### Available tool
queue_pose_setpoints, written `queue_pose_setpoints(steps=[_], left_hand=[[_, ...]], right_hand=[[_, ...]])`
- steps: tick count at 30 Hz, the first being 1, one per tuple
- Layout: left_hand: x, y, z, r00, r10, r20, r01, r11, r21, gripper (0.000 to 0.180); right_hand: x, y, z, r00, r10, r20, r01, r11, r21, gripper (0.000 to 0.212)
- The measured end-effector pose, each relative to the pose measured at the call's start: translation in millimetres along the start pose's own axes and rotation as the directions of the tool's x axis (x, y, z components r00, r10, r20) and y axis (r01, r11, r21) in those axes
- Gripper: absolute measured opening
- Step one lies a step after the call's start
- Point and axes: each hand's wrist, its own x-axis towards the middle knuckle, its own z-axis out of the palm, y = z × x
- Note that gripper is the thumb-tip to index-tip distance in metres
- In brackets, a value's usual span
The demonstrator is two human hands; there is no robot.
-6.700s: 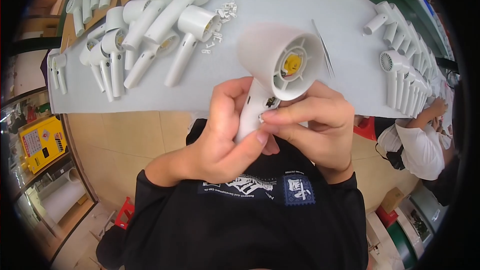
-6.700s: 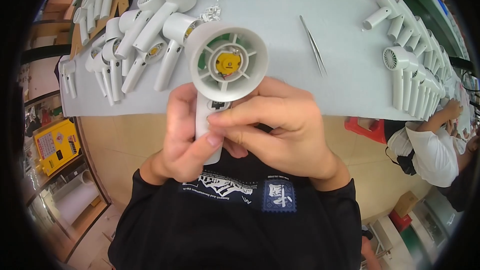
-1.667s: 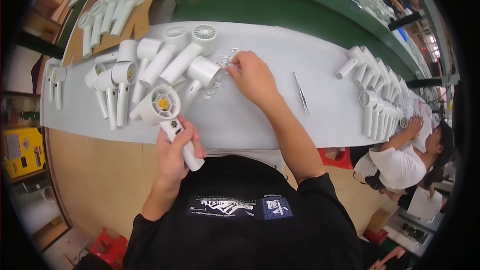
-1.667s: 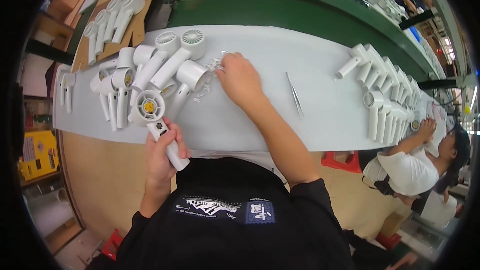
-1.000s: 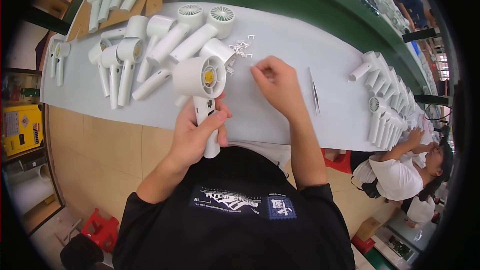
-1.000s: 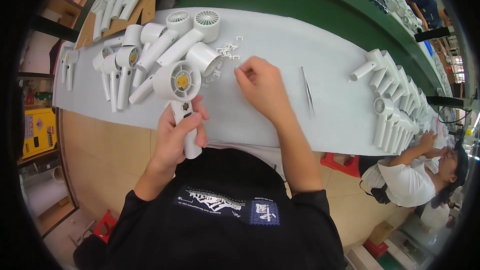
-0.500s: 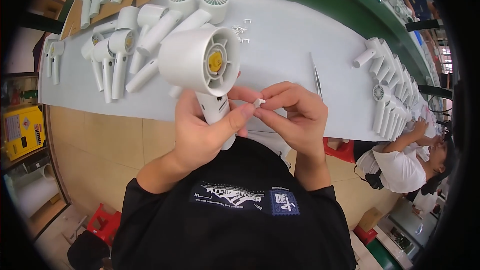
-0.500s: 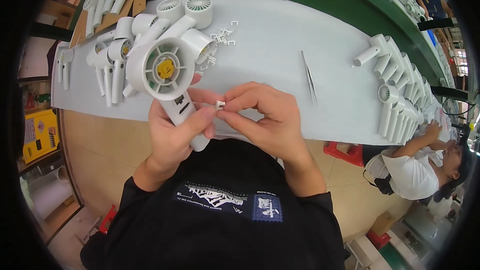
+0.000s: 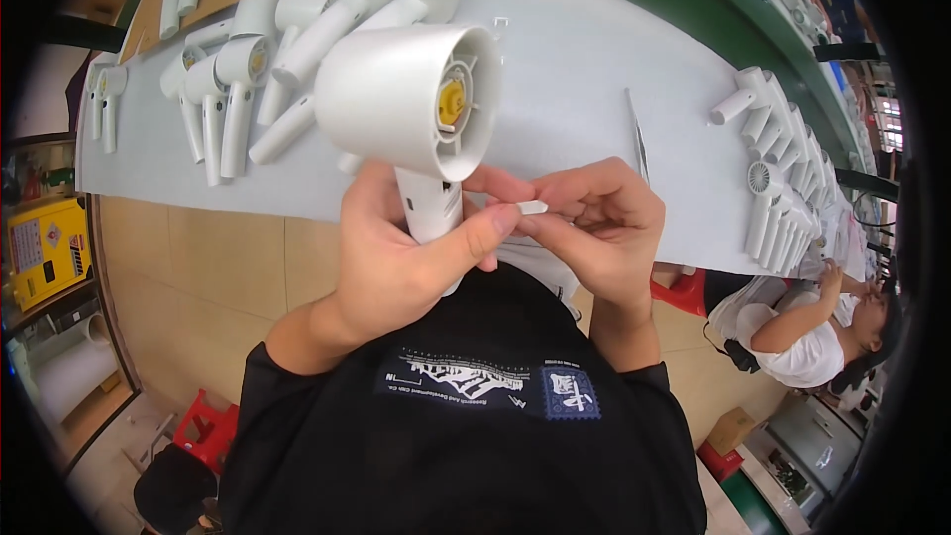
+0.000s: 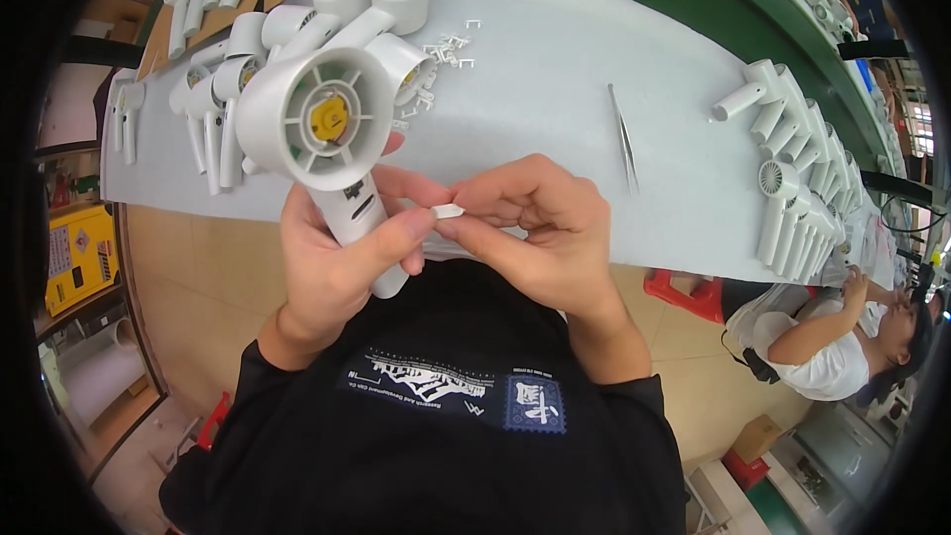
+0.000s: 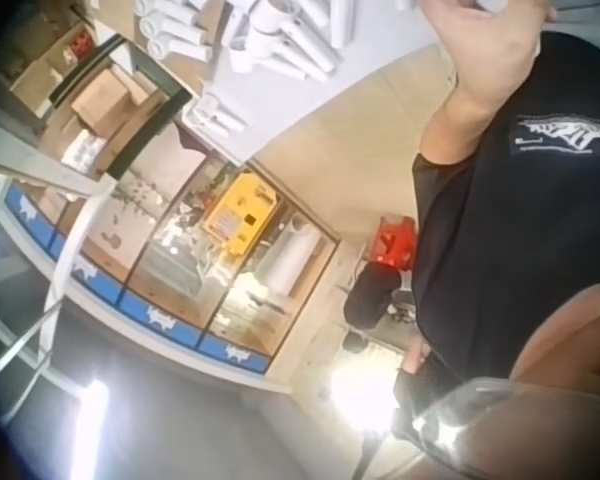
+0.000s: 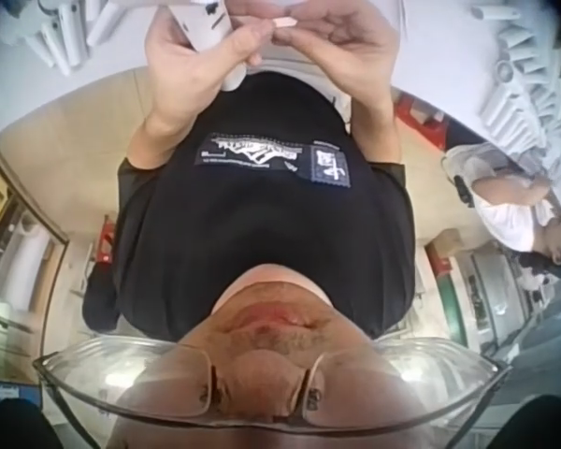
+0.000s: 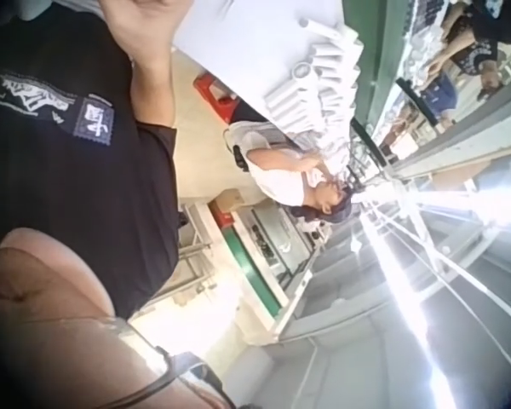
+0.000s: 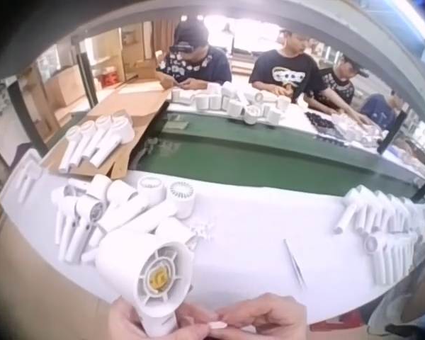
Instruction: Assembling the components of portable electric hand fans on an assembly line.
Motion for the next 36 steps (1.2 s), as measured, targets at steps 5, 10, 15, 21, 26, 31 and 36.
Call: queue_pose_setpoints(steps=[5,10,15,21,26,31,36], left_hand=[[-1,0,-3,0.999,0.021,0.025,-0.021,1.000,0.003,0.054],[-1,-8,-9,0.988,0.115,0.098,-0.121,0.991,0.057,0.058],[-1,-12,-6,0.984,0.169,0.059,-0.173,0.982,0.071,0.058],[-1,-10,-7,0.984,0.158,0.077,-0.170,0.968,0.187,0.056],[0,-2,-6,0.990,-0.104,0.092,0.107,0.994,-0.027,0.053],[0,-5,-7,0.925,-0.281,0.257,0.344,0.905,-0.248,0.070],[-1,-7,-12,0.831,-0.368,0.418,0.496,0.829,-0.258,0.050]], right_hand=[[0,-6,1,0.999,0.050,0.018,-0.052,0.996,0.068,0.019],[-1,-4,2,0.994,0.095,0.046,-0.102,0.980,0.170,0.021],[-1,-8,5,0.986,0.153,0.066,-0.165,0.943,0.288,0.024],[-5,-15,3,0.974,0.226,0.002,-0.225,0.966,0.126,0.020],[-1,-16,-9,0.999,-0.053,0.012,0.054,0.957,-0.286,0.020],[-8,-26,7,0.997,-0.067,-0.046,0.059,0.987,-0.152,0.021],[4,-18,11,0.960,-0.234,0.155,0.277,0.879,-0.388,0.022]])
